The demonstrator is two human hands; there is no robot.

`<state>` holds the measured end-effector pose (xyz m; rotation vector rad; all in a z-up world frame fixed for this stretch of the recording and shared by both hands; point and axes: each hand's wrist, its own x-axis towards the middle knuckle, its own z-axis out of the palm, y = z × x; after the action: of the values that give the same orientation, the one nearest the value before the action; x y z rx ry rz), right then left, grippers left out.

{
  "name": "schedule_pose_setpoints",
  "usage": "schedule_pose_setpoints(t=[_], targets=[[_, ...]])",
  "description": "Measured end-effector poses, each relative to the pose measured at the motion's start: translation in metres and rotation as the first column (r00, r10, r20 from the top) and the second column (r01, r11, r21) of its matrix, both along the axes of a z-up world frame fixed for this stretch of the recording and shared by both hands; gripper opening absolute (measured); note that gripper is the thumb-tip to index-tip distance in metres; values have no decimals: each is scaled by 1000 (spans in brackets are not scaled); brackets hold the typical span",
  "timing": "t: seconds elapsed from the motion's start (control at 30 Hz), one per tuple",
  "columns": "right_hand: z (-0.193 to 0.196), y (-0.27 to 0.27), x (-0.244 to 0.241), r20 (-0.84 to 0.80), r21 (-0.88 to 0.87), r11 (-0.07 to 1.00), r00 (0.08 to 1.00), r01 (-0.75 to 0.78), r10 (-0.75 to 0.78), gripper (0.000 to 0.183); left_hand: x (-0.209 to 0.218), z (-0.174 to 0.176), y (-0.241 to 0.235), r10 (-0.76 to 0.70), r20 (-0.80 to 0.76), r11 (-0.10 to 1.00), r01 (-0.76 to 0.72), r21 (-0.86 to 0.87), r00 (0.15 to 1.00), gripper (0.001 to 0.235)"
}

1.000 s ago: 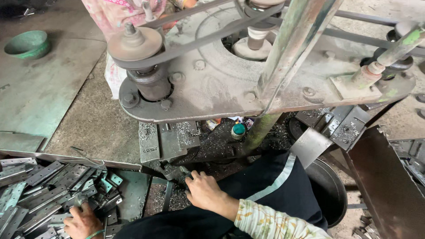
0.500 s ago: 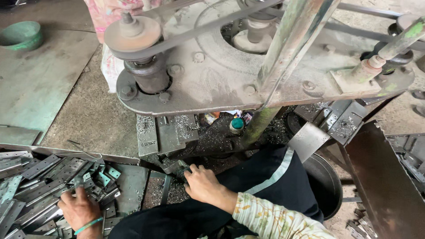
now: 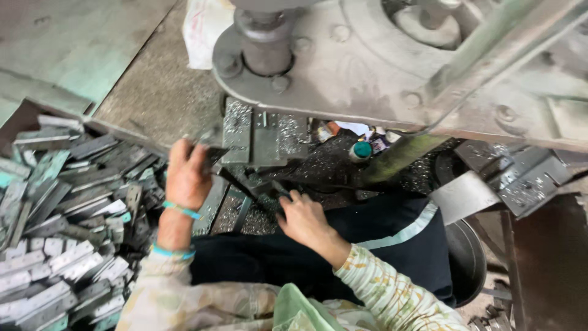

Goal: The person picks up metal brackets from a bin and places them one at a time under a powered drill press, operating the machine by hand to create holes.

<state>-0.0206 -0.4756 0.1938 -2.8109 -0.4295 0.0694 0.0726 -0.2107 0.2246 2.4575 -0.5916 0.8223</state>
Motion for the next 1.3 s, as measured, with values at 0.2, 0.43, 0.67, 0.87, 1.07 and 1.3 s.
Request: schedule_pose_setpoints(t=[0.2, 0.43, 0.67, 0.87, 1.07, 1.3], targets=[[-4, 1, 2, 49, 4, 1000, 999, -12, 12, 43, 21, -15, -60, -278, 103, 919, 234, 316, 955, 35], [-2, 2, 2, 34, -14, 1000, 999, 2, -1, 39, 22, -106, -101, -350, -114, 787, 358, 503, 930, 41], [2, 3, 4, -22, 5, 1000, 1000, -9, 9, 49, 26, -106, -99, 93, -125, 878, -22, 479, 988, 44], [12, 8, 14, -201, -123, 992, 980, -24, -2, 73, 37, -119, -101, 218, -191, 887, -112, 447, 957, 39], [14, 11, 23, -314, -199, 979, 949, -34, -31, 85, 53, -128, -107, 228, -242, 915, -123, 385, 943, 39], [-23, 1, 7, -265, -192, 981, 963, -4, -48, 82, 61, -121, -114, 240, -284, 904, -107, 413, 928, 37]])
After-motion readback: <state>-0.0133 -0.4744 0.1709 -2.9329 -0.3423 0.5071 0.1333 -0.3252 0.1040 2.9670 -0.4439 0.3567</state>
